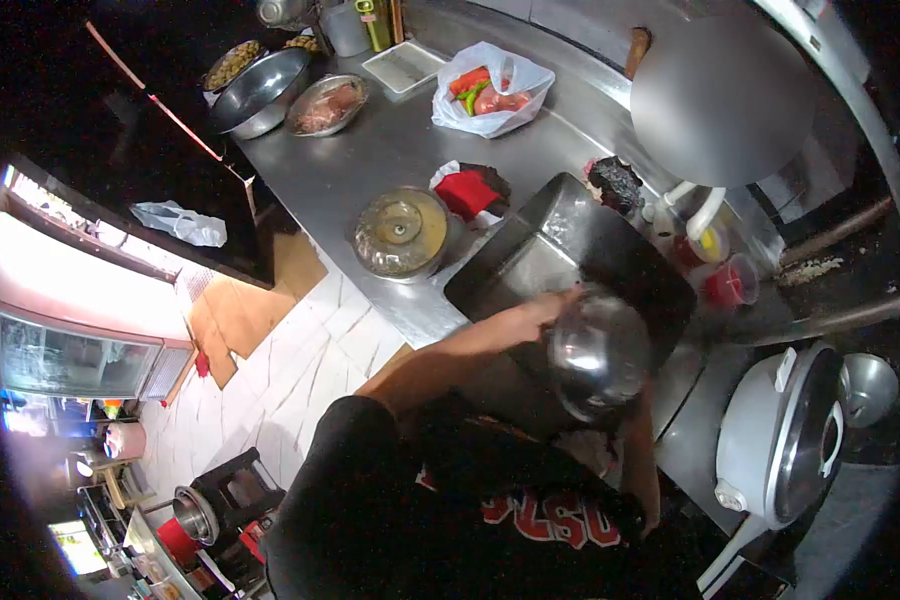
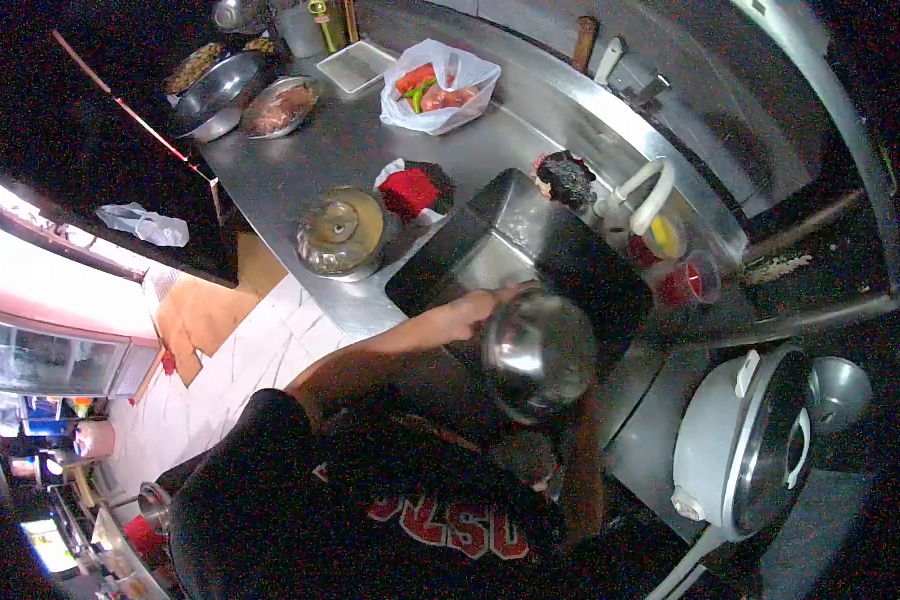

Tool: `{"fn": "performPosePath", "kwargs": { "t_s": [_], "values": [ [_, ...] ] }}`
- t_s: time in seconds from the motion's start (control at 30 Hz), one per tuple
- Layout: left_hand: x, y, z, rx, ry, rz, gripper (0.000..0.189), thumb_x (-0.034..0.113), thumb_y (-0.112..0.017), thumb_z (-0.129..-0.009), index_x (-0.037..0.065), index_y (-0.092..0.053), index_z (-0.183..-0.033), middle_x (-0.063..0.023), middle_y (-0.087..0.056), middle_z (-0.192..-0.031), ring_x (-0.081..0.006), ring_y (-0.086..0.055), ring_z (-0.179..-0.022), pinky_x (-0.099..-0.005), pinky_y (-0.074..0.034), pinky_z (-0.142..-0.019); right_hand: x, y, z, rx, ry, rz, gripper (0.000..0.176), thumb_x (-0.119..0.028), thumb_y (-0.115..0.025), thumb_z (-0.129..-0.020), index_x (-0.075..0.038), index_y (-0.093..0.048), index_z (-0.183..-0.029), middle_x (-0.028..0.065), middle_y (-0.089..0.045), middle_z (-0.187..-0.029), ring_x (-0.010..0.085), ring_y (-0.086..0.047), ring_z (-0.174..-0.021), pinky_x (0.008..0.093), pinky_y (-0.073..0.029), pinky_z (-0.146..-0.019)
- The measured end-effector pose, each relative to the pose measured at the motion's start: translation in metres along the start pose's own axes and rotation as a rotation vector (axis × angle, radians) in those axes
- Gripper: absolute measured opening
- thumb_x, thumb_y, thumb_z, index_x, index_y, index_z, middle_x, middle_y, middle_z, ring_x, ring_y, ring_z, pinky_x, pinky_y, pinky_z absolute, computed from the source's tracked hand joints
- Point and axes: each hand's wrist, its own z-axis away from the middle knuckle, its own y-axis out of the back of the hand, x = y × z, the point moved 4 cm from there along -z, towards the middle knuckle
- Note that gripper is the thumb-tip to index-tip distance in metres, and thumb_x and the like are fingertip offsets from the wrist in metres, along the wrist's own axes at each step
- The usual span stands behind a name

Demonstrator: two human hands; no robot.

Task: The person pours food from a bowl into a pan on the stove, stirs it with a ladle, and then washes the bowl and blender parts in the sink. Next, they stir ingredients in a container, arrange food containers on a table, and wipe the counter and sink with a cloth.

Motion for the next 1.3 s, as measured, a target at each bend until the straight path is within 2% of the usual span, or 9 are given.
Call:
{"fn": "performPosePath", "kwargs": {
  "t_s": [0.2,0.33,0.4,0.57,0.6,0.7,0.73,0.87,1.3],
  "values": [
    [0.040,-0.069,-0.003,0.126,-1.003,-1.150,0.032,0.023,-0.048,-0.082,0.008,-0.047,-0.110,-0.0126,-0.058,-0.080,-0.0277,-0.057,-0.069,-0.0385,-0.046,-0.060,0.035,0.005,-0.002,0.111,-0.121,0.168,0.041,-0.027,-0.047,-0.083,-0.007,-0.040,-0.118,0.0113,-0.046,-0.109,0.0250,-0.045,-0.099,0.0427,-0.038,-0.083],
    [0.092,-0.079,0.101,-0.285,-0.896,-1.264,0.032,0.020,-0.052,-0.076,0.007,-0.049,-0.106,-0.0176,-0.054,-0.091,-0.0347,-0.055,-0.076,-0.0416,-0.046,-0.067,0.083,0.002,-0.039,0.177,-0.213,0.550,0.043,-0.029,-0.046,-0.083,-0.007,-0.039,-0.120,0.0116,-0.044,-0.113,0.0267,-0.043,-0.102,0.0439,-0.037,-0.084],
    [0.131,-0.050,0.163,-0.176,-1.696,-1.341,0.031,0.016,-0.053,-0.068,0.007,-0.053,-0.098,-0.0147,-0.056,-0.095,-0.0305,-0.056,-0.077,-0.0382,-0.047,-0.066,0.110,-0.002,-0.052,0.191,-0.225,0.880,0.044,-0.030,-0.045,-0.083,-0.007,-0.038,-0.121,0.0117,-0.044,-0.115,0.0275,-0.043,-0.103,0.0445,-0.036,-0.085],
    [0.271,0.149,0.209,0.510,-1.283,-0.584,0.013,0.006,-0.047,-0.073,0.002,-0.057,-0.080,-0.0137,-0.057,-0.082,-0.0247,-0.057,-0.074,-0.0336,-0.045,-0.065,0.154,-0.038,-0.066,0.092,-0.075,1.772,0.047,-0.032,-0.044,-0.084,-0.008,-0.037,-0.123,0.0120,-0.042,-0.120,0.0296,-0.041,-0.107,0.0459,-0.034,-0.087],
    [0.297,0.184,0.238,0.907,-1.534,-0.951,0.014,0.006,-0.043,-0.077,0.000,-0.055,-0.081,-0.0135,-0.056,-0.074,-0.0237,-0.056,-0.067,-0.0325,-0.044,-0.059,0.150,-0.053,-0.070,0.092,0.023,1.896,0.047,-0.033,-0.044,-0.084,-0.008,-0.036,-0.123,0.0121,-0.041,-0.121,0.0300,-0.040,-0.108,0.0462,-0.034,-0.087],
    [0.348,0.354,0.254,0.981,-0.958,-0.400,0.018,0.003,-0.037,-0.077,0.001,-0.053,-0.085,-0.0108,-0.056,-0.073,-0.0219,-0.055,-0.064,-0.0340,-0.046,-0.060,0.080,-0.133,-0.083,0.295,0.216,1.545,0.043,-0.031,-0.047,-0.083,-0.009,-0.042,-0.119,0.0119,-0.045,-0.117,0.0303,-0.043,-0.105,0.0439,-0.035,-0.086],
    [0.368,0.437,0.245,0.856,-1.278,-0.259,0.022,0.002,-0.037,-0.076,0.001,-0.054,-0.089,-0.0104,-0.057,-0.076,-0.0224,-0.056,-0.062,-0.0330,-0.048,-0.059,0.041,-0.174,-0.089,0.283,0.255,1.502,0.041,-0.030,-0.049,-0.082,-0.009,-0.043,-0.117,0.0117,-0.046,-0.116,0.0304,-0.044,-0.103,0.0433,-0.035,-0.085],
    [0.398,0.629,0.247,1.135,-0.968,0.007,0.022,0.003,-0.038,-0.076,0.002,-0.053,-0.091,-0.0098,-0.057,-0.080,-0.0224,-0.055,-0.066,-0.0330,-0.047,-0.061,-0.070,-0.338,-0.103,0.068,0.432,1.372,0.041,-0.035,-0.053,-0.078,-0.011,-0.050,-0.111,0.0115,-0.049,-0.111,0.0323,-0.043,-0.103,0.0465,-0.033,-0.086],
    [0.412,0.695,0.238,1.030,-0.867,0.232,0.023,0.007,-0.045,-0.077,0.003,-0.051,-0.099,-0.0079,-0.054,-0.094,-0.0225,-0.053,-0.080,-0.0328,-0.046,-0.068,-0.074,-0.462,-0.081,-0.427,0.836,1.591,0.057,-0.038,-0.068,-0.060,-0.009,-0.051,-0.106,0.0054,-0.048,-0.102,0.0223,-0.045,-0.097,0.0433,-0.030,-0.087]
  ]
}}
